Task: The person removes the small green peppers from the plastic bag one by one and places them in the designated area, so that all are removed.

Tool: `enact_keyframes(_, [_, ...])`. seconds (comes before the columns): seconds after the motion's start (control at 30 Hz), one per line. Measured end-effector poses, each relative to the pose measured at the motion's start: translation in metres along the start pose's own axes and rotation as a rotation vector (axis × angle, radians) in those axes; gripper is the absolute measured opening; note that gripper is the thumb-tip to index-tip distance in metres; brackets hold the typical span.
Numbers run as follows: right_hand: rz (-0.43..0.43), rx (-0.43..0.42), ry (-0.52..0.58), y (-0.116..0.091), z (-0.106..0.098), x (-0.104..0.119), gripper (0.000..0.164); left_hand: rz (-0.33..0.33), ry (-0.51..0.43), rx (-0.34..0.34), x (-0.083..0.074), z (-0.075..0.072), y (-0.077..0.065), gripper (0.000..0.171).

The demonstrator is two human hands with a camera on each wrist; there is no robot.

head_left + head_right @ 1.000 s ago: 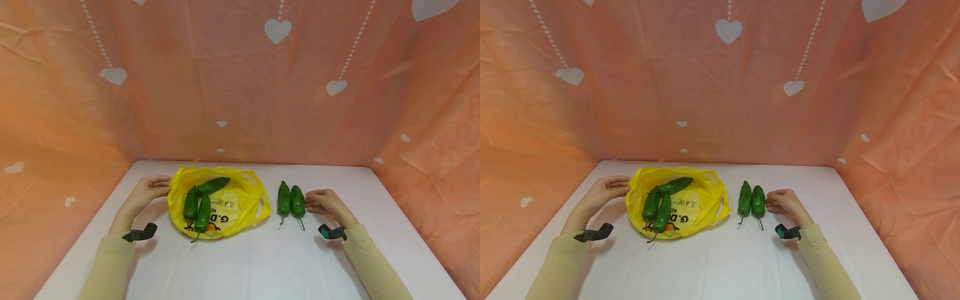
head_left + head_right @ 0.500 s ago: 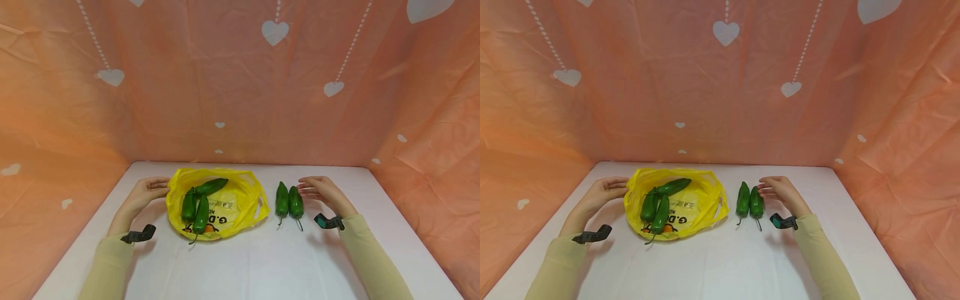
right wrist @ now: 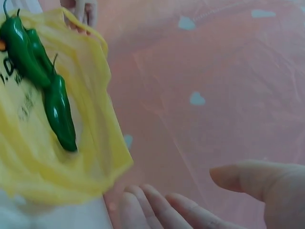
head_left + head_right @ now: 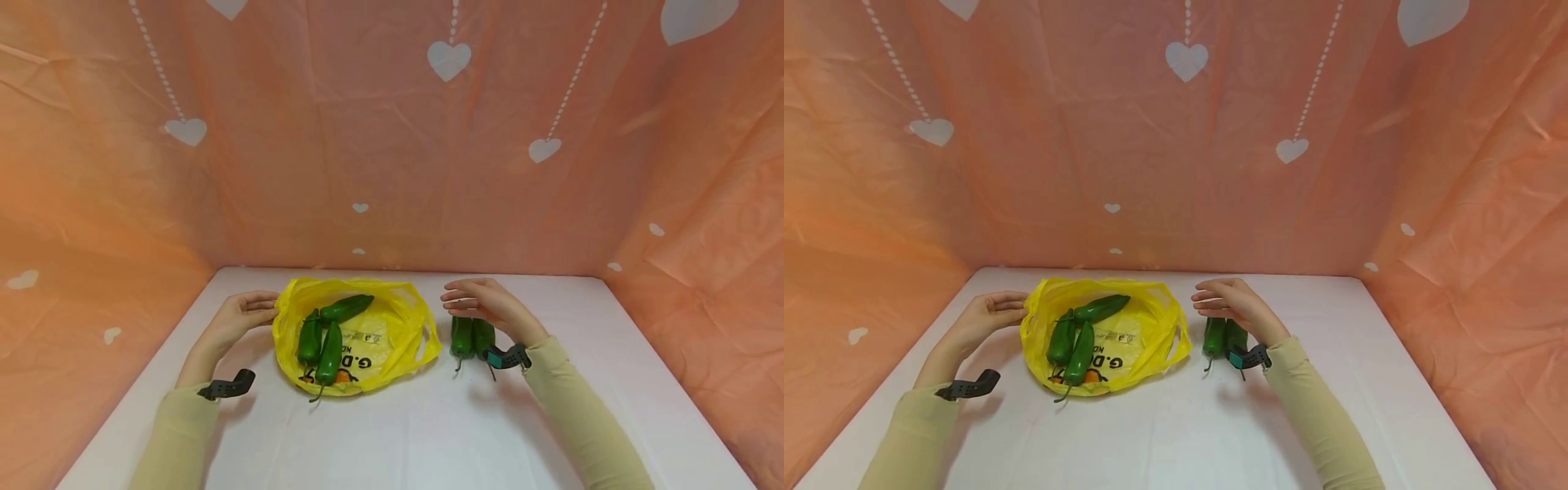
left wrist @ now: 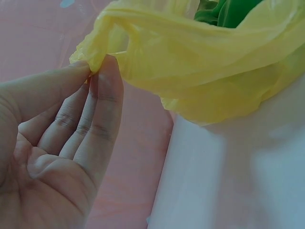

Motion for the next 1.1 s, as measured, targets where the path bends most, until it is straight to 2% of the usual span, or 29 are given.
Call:
enact_keyframes(0.3, [0.029,0.12,0.045,0.016,0.047,-0.008,0.047,-0.013,-0.003,-0.001,0.002,-0.001,0.001,0.043])
enact_keyframes(0.53, [0.064,0.159,0.089,0.025,0.077,-0.02,0.04,-0.009,0.001,0.002,0.003,-0.001,0.002,0.044])
enact_keyframes(0.87, [0.089,0.215,0.138,0.034,0.102,-0.04,0.037,-0.01,0.002,0.012,0.002,0.0,0.001,0.048])
enact_keyframes(1.1, [0.106,0.245,0.167,0.037,0.118,-0.051,0.048,-0.008,-0.002,0.009,0.004,-0.002,0.001,0.047])
Point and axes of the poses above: each hand's wrist, its own y-axis towards the middle knuckle, its own z-axis out of the palm, x = y × z, the point moved 5 cm from there along y, towards the middle knuckle, and after that the axes turned 15 degrees about -z, right-handed, at the moved point
